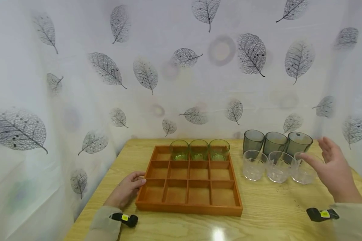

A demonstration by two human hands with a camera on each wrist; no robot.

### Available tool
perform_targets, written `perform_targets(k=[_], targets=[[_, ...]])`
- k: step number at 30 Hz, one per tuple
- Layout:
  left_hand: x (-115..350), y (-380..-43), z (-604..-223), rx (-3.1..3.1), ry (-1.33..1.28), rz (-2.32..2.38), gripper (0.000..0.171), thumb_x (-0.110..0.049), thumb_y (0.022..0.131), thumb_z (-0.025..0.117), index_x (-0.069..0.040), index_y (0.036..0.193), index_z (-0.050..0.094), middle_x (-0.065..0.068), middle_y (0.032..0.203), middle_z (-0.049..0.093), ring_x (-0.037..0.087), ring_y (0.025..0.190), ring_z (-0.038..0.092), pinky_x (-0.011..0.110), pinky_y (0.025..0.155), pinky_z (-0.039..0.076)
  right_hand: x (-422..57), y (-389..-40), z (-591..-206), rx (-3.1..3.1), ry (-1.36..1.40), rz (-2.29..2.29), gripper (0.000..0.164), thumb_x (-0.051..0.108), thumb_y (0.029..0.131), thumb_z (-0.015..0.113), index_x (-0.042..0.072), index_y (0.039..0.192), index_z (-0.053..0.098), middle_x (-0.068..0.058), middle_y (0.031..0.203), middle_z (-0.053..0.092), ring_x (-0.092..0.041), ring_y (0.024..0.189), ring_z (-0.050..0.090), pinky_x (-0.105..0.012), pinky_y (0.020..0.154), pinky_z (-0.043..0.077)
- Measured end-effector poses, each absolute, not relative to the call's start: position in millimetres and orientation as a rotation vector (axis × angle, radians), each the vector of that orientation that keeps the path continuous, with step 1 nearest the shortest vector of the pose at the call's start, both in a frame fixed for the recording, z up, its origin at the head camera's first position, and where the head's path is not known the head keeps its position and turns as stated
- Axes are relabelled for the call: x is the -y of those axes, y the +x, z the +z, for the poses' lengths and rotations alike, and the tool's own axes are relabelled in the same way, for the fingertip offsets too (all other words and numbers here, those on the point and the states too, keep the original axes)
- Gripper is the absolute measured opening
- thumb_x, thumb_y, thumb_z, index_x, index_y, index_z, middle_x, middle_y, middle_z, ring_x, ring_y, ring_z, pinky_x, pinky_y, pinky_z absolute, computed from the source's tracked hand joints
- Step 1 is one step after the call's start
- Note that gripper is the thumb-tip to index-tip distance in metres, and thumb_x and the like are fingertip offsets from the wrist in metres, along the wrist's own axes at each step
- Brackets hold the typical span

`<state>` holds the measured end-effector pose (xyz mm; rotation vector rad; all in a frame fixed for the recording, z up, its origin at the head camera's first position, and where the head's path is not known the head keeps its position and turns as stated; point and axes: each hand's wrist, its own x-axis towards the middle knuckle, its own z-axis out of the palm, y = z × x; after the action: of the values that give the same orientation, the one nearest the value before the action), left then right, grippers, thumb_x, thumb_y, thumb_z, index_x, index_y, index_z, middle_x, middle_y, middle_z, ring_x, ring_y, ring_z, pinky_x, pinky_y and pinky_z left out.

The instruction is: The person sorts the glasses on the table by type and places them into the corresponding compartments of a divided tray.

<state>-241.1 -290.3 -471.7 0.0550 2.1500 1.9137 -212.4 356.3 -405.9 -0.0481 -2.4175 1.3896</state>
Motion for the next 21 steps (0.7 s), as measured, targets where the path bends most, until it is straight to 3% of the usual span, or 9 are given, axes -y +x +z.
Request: perform_targets(k=[2, 5, 8, 13, 21], targets=[[290.2, -241.3, -471.9, -2.147, 0.055, 1.914, 0.054, -0.016, 0.104, 0.059, 0.009, 0.145, 0.036, 0.007, 0.105, 0.055, 0.013, 0.079, 0.052, 0.025, 0.065, 0.047, -363.6, -210.9, -412.7, 2.399, -0.084, 1.394, 0.093, 0.033, 0.102, 0.061, 0.028, 0.162, -0.010, 0.003, 0.168, -0.005, -0.026, 0.152, -0.007, -0.028, 0.119, 0.003], [290.6, -241.8, -473.0, -2.147, 0.057, 1.912, 0.054, -0.017, 0.104, 0.059, 0.009, 0.145, 0.035, 0.006, 0.104, 0.055, 0.013, 0.077, 0.051, 0.024, 0.065, 0.046, -373.4, -209.2, -422.6, 2.389, -0.094, 1.402, 0.092, 0.031, 0.103, 0.060, 0.026, 0.162, -0.010, 0.001, 0.168, -0.004, -0.021, 0.152, -0.006, -0.011, 0.112, 0.006], [290.9, -242.5, -473.4, -2.153, 0.060, 1.905, 0.055, -0.018, 0.104, 0.059, 0.008, 0.146, 0.035, 0.006, 0.103, 0.055, 0.012, 0.076, 0.050, 0.024, 0.065, 0.046, -379.1, -209.1, -431.0, 2.378, -0.094, 1.419, 0.092, 0.028, 0.103, 0.060, 0.022, 0.162, -0.010, 0.001, 0.168, -0.004, -0.014, 0.152, -0.004, -0.005, 0.107, 0.008], [289.8, -242.5, -472.9, -2.153, 0.065, 1.898, 0.056, -0.019, 0.104, 0.059, 0.008, 0.146, 0.035, 0.006, 0.105, 0.055, 0.013, 0.078, 0.050, 0.025, 0.066, 0.046, -385.3, -212.7, -442.5, 2.371, -0.064, 1.457, 0.092, 0.023, 0.104, 0.059, 0.020, 0.161, -0.013, 0.002, 0.167, -0.007, -0.008, 0.151, -0.004, -0.008, 0.109, 0.006], [290.4, -242.9, -474.0, -2.171, 0.045, 1.906, 0.051, -0.015, 0.103, 0.059, 0.009, 0.143, 0.038, 0.007, 0.104, 0.055, 0.013, 0.081, 0.053, 0.025, 0.066, 0.047, -389.9, -220.3, -456.5, 2.463, -0.015, 1.485, 0.095, 0.027, 0.105, 0.057, 0.021, 0.158, -0.021, -0.005, 0.165, -0.016, -0.029, 0.151, -0.010, -0.003, 0.102, 0.005]])
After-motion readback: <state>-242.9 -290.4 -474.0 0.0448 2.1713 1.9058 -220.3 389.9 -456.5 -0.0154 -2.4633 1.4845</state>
